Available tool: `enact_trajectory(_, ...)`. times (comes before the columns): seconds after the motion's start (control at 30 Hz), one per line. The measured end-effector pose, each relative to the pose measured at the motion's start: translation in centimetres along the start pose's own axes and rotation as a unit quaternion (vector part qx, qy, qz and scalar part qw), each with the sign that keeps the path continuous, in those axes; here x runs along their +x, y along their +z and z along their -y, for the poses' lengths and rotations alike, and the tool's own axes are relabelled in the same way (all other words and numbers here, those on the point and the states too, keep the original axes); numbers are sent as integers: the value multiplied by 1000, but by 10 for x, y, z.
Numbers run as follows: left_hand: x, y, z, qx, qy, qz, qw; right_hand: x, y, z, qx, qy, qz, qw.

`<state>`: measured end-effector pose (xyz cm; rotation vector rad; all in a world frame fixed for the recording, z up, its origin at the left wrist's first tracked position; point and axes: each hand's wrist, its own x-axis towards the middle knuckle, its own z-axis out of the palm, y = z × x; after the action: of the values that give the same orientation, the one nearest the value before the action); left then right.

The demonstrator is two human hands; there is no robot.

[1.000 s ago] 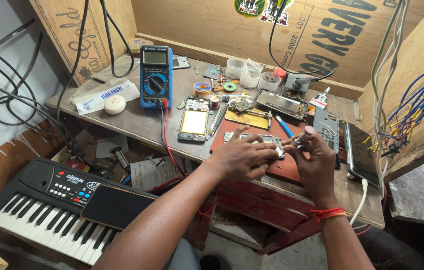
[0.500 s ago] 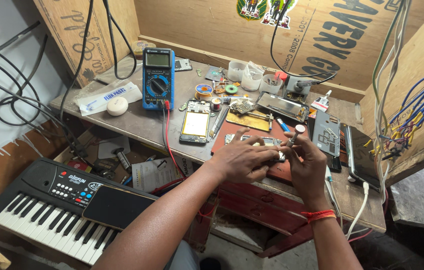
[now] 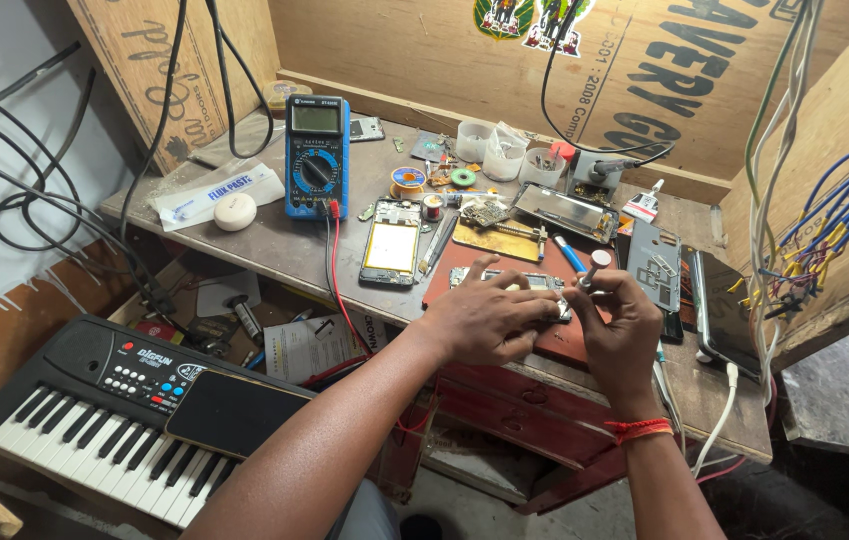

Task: The person uses a precision screwdriver to remove screws from a disassembled mobile phone chassis on a workbench. They then use a soldering iron to work on the phone's motherboard, applying heat to specific points while holding the board steady.

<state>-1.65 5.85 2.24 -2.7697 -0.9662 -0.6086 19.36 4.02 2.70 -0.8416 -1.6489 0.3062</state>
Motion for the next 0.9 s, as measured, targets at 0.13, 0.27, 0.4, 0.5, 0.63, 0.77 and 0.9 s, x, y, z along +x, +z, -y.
enact_trajectory(0.13, 0, 1, 0, -5, -8, 16, 1000, -2, 1, -1, 57, -2, -16, 998)
enact_trajectory(0.27, 1, 4, 2, 6, 7, -17, 1000, -3, 2, 7, -29, -34, -48, 998)
enact_trajectory(0.4, 2, 5, 1, 6, 0, -3, 1000, 0, 3, 13, -88, -67, -35, 993)
enact_trajectory(0.5, 1, 5, 2, 6, -11, 21, 1000, -1, 3, 15, -67, -62, -32, 995)
enact_trajectory(0.63, 1, 7, 2, 7, -1, -2, 1000, -2, 3, 12, -44, -45, -35, 997)
enact_trajectory(0.77, 1, 9, 3, 12, 6, -18, 1000, -3, 3, 10, -60, -20, -63, 996)
enact_trajectory(0.9, 0, 9, 3, 11, -3, 1, 1000, -4, 1, 11, -20, -61, -36, 997)
